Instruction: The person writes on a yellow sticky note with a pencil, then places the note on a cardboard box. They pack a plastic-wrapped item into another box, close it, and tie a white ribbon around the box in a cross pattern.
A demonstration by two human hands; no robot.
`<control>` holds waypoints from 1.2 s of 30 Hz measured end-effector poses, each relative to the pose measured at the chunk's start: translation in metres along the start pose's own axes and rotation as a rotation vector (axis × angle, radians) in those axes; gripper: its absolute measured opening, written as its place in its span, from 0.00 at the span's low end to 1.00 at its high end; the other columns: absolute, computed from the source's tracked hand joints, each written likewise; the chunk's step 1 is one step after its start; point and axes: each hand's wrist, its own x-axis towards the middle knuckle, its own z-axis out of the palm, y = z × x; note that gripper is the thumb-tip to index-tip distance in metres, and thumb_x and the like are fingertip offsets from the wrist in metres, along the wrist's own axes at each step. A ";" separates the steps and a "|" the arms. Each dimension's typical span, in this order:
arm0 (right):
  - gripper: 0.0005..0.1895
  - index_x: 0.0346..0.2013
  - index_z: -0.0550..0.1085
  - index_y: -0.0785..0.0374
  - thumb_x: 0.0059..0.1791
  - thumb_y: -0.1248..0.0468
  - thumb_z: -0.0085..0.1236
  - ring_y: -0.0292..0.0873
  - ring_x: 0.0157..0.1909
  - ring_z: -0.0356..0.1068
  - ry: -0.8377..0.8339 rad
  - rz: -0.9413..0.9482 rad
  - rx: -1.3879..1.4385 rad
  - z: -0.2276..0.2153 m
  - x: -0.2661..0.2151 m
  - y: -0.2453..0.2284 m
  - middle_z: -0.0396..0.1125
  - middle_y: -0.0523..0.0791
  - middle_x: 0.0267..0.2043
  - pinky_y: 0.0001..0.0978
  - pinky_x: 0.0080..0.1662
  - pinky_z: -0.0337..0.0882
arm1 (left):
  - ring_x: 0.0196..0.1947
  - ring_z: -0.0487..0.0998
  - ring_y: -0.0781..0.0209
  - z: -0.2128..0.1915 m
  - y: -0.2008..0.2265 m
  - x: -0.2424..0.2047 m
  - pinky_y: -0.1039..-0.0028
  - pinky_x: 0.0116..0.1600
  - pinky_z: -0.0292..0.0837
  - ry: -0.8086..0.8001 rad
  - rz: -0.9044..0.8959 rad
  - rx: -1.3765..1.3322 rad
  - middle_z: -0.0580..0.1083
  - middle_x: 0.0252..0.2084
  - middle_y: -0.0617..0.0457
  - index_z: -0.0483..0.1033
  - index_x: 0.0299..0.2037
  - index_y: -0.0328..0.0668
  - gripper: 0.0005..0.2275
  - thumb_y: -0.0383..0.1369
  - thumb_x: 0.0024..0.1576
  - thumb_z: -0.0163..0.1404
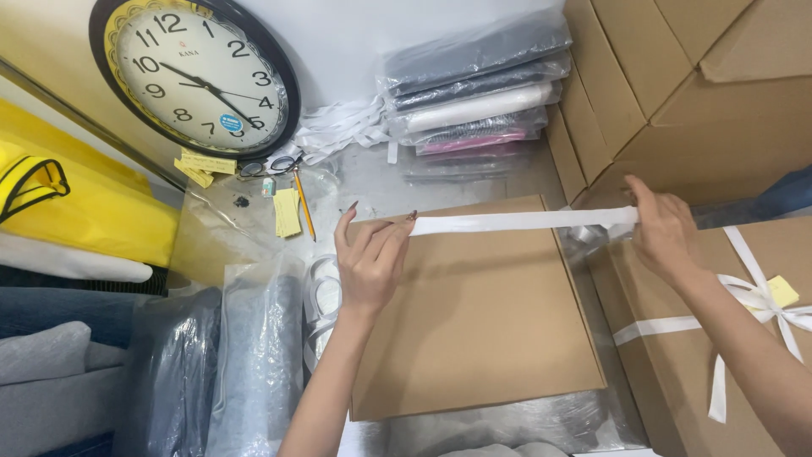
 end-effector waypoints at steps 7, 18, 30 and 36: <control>0.68 0.86 0.36 0.39 0.42 0.42 0.70 0.87 0.78 0.41 -0.869 0.225 0.264 -0.082 0.039 -0.058 0.42 0.75 0.79 0.96 0.59 0.47 | 0.40 0.82 0.63 0.009 0.017 0.008 0.44 0.68 0.70 0.090 0.119 -0.014 0.84 0.38 0.58 0.86 0.46 0.48 0.06 0.26 0.61 0.62; 0.15 0.41 0.82 0.64 0.60 0.57 0.53 0.36 0.36 0.70 -0.798 0.044 1.549 -0.147 0.121 -0.242 0.76 0.41 0.34 0.31 0.42 0.74 | 0.43 0.78 0.58 0.029 0.065 -0.018 0.44 0.66 0.74 0.215 0.207 -0.078 0.78 0.39 0.57 0.84 0.36 0.53 0.04 0.33 0.63 0.60; 0.09 0.38 0.86 0.73 0.49 0.67 0.70 0.41 0.14 0.73 -1.095 0.033 1.546 -0.166 0.132 -0.266 0.72 0.51 0.12 0.28 0.19 0.73 | 0.38 0.77 0.61 -0.032 0.032 -0.055 0.55 0.59 0.74 0.104 0.097 0.060 0.76 0.37 0.59 0.83 0.39 0.50 0.03 0.30 0.65 0.59; 0.09 0.35 0.88 0.71 0.48 0.66 0.71 0.37 0.12 0.68 -1.131 0.057 1.456 -0.195 0.144 -0.260 0.72 0.49 0.11 0.25 0.17 0.66 | 0.38 0.78 0.58 -0.059 -0.071 -0.130 0.67 0.43 0.72 -0.286 -0.268 0.272 0.78 0.36 0.61 0.86 0.41 0.55 0.08 0.33 0.52 0.68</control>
